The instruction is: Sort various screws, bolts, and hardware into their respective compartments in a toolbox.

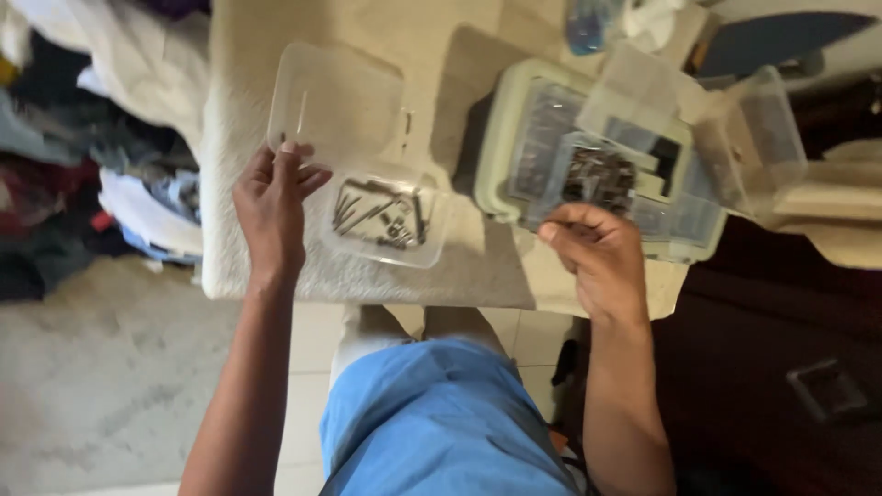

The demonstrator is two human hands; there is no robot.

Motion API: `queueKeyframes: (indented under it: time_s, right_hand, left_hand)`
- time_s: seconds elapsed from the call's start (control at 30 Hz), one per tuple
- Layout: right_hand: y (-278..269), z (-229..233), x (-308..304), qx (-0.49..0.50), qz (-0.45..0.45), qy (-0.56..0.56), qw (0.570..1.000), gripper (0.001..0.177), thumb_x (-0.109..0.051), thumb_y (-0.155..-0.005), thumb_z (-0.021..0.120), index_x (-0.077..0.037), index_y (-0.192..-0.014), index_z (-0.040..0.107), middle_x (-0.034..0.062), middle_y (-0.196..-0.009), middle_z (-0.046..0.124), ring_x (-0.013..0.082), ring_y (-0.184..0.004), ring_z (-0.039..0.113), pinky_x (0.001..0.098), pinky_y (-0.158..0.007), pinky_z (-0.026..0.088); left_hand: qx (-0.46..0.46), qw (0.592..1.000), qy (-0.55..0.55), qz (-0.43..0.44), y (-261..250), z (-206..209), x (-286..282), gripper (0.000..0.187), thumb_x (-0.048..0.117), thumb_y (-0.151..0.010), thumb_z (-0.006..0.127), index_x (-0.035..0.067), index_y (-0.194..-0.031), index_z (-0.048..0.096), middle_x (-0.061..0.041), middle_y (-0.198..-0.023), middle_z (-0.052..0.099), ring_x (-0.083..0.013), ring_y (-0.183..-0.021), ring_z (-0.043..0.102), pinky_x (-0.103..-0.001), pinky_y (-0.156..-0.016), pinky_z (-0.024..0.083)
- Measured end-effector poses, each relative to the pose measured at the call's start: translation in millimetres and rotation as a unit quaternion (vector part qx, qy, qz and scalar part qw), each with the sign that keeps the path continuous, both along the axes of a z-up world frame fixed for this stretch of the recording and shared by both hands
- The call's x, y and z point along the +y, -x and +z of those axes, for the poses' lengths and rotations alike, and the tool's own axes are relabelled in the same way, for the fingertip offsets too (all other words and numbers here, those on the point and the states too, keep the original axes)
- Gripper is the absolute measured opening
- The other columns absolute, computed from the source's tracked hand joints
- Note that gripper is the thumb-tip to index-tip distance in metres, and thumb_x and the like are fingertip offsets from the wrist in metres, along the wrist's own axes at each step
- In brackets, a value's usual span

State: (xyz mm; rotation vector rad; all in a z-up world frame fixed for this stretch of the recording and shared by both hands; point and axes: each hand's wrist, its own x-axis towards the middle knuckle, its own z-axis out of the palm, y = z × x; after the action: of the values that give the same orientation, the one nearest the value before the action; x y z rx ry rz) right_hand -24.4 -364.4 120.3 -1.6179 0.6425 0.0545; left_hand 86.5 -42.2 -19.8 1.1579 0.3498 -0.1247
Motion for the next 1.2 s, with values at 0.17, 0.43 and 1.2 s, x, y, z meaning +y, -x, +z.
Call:
queueKeyframes:
  time_s: [0.17, 0.43, 1.2]
  right_hand:
    - [-12, 20, -32, -0.042, -0.027, 0.103, 0.993, 0.009, -0.001, -0.089, 0.079, 0.002, -0.094, 0.073, -0.0062, -0.074, 0.059, 0.0005, -0.062, 0.044, 0.0192, -0.054, 0.029]
    - [-45, 42, -55, 0.0, 0.055, 0.23, 0.972, 0.016, -0.006, -0.091, 0.08, 0.001, -0.105, 0.076, -0.0024, -0.081, 0.064, 0.0042, -0.072, 0.054, 0.0207, -0.063, 0.043]
    - [-30, 56, -55, -0.144, 0.153, 0.357, 0.91, 0.024, 0.004, -0.101, 0.07, 0.001, -0.124, 0.073, 0.0114, -0.117, 0.075, 0.0147, -0.106, 0.073, 0.0271, -0.095, 0.057]
  left_hand:
    - [0.014, 0.999, -0.035, -0.039, -35, -17, -23, 0.023, 0.018, -0.105, 0.06, -0.004, -0.103, 0.067, -0.008, -0.095, 0.068, -0.0154, -0.078, 0.071, -0.029, -0.074, 0.063]
    - [0.028, 0.984, -0.132, -0.114, -49, -35, -41, 0.037, 0.022, -0.101, 0.07, -0.012, -0.116, 0.073, -0.014, -0.095, 0.072, -0.0173, -0.08, 0.07, -0.029, -0.077, 0.06]
    - [-0.274, 0.805, -0.526, -0.018, 55, 59, -66, 0.02, 0.009, -0.102, 0.067, 0.002, -0.12, 0.071, -0.016, -0.12, 0.074, -0.0369, -0.116, 0.069, -0.045, -0.1, 0.056]
